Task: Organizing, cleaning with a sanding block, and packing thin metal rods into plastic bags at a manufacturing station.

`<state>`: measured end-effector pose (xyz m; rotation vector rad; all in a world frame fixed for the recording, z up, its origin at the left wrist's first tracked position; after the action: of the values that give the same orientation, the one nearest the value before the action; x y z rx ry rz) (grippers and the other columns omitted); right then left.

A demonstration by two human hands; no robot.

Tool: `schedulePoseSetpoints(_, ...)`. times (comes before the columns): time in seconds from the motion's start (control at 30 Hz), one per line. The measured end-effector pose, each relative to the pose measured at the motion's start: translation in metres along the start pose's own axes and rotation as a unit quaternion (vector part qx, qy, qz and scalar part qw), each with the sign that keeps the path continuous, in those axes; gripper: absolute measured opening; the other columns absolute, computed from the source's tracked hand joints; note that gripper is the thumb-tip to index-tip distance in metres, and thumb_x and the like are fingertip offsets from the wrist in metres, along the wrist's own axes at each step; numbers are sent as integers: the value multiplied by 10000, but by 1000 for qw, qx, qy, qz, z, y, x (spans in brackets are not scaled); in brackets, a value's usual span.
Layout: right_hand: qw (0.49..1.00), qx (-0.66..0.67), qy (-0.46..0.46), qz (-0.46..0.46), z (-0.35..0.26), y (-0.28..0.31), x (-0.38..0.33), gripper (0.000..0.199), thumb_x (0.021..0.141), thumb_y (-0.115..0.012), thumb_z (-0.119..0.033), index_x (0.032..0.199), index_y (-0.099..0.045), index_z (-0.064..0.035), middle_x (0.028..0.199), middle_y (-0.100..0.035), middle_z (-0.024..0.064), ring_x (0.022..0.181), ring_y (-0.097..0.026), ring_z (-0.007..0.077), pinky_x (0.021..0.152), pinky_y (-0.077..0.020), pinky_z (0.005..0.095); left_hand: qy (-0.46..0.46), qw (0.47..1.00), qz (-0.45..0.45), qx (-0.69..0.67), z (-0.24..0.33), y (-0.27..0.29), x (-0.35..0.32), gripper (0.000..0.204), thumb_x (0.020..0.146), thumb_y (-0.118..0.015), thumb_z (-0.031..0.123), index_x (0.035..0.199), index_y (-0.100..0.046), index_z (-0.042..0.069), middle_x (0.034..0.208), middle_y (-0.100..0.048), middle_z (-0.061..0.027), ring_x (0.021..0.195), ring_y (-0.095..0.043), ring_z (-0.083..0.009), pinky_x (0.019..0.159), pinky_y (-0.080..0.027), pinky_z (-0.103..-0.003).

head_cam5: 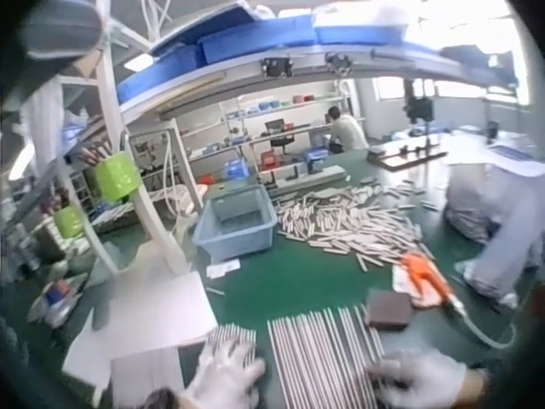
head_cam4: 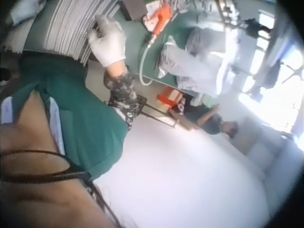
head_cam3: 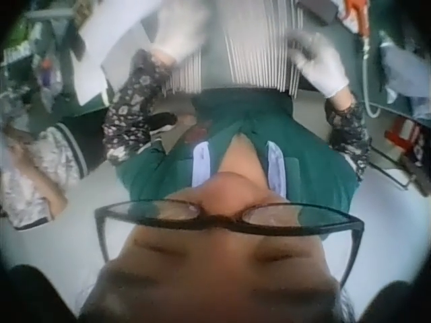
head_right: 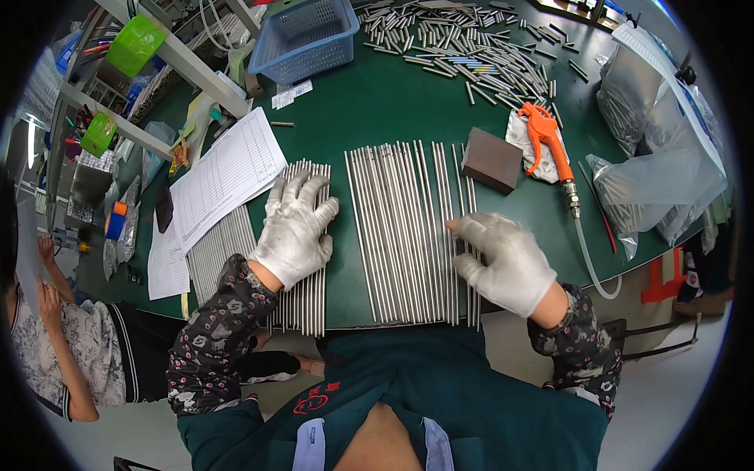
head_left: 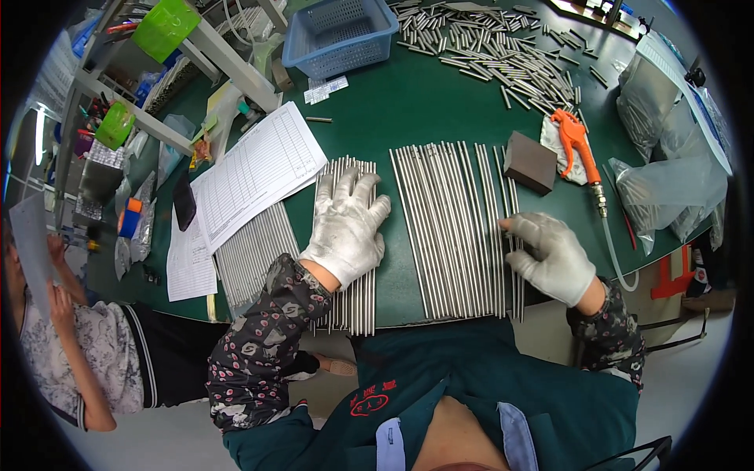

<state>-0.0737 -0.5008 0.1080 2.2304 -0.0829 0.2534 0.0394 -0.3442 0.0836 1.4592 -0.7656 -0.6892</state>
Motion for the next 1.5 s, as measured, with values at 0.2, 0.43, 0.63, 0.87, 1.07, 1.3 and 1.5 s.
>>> schedulePoseSetpoints(0.2, 962, -190, -189, 61, 47, 23, -46, 111, 720, -620, -141, 759, -600, -38, 713, -595, 117, 703, -578, 295, 634, -459, 410, -60, 994, -54, 72, 23, -3, 20, 328, 676, -654, 206, 980, -631, 83, 1227, -464, -98, 1239, -353, -294, 1065, -188, -535)
schedulePoseSetpoints(0.43, 955, -238, -178, -6, 48, -12, -26, 293, 765, -600, -299, 649, -561, -34, 612, -573, 142, 609, -583, 314, 571, -458, 424, -255, 964, -45, 68, 54, -1, 41, 704, 586, -701, 501, 1146, -536, 108, 1288, -435, -78, 1270, -330, -255, 1093, -169, -486)
schedulePoseSetpoints(0.63, 966, -185, -162, -83, 32, -41, 0, 346, 805, -538, -325, 658, -576, -14, 629, -586, 177, 603, -604, 320, 574, -481, 423, -497, 864, -23, 79, 93, -15, 31, 783, 725, -410, 565, 1364, -273, 134, 1452, -213, -133, 1357, -181, -288, 1104, -92, -506)
schedulePoseSetpoints(0.87, 972, -149, -171, -54, 36, -27, -10, 292, 781, -552, -294, 642, -580, -37, 630, -588, 159, 617, -600, 324, 582, -481, 422, -590, 804, -45, 54, 125, -21, 33, 837, 722, -484, 564, 1346, -276, 45, 1422, -245, -190, 1351, -184, -310, 1094, -84, -528)
schedulePoseSetpoints(1.07, 960, -194, -204, -3, 50, -9, -21, 252, 774, -545, -259, 658, -563, -36, 627, -582, 152, 606, -591, 318, 561, -474, 422, -557, 826, -64, -53, 160, -24, 45, 924, 599, -678, 493, 1315, -336, 19, 1345, -346, -191, 1300, -277, -317, 1079, -151, -535)
schedulePoseSetpoints(1.3, 970, -140, -187, -66, 32, -15, -44, 192, 775, -537, -205, 710, -541, -24, 626, -579, 160, 558, -591, 320, 516, -474, 420, -560, 826, -18, -67, 167, -9, 46, 788, 587, -680, 442, 1204, -470, -1, 1093, -492, -161, 1070, -484, -303, 1019, -304, -457)
schedulePoseSetpoints(1.5, 972, -61, -221, -57, 17, -21, -71, 171, 761, -568, -198, 716, -556, -33, 596, -575, 159, 544, -585, 326, 523, -481, 416, -582, 810, -8, -66, 172, -19, 23, 653, 628, -653, 440, 1130, -526, 42, 1032, -521, -97, 1019, -498, -255, 960, -344, -398)
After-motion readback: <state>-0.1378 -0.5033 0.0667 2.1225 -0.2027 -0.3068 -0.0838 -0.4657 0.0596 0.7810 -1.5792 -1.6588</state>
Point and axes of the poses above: each hand's wrist, its own x-axis towards the middle knuckle, its own y-axis out of the back of the hand, z = x × y, the point moved 10 cm from there along x, towards the middle knuckle
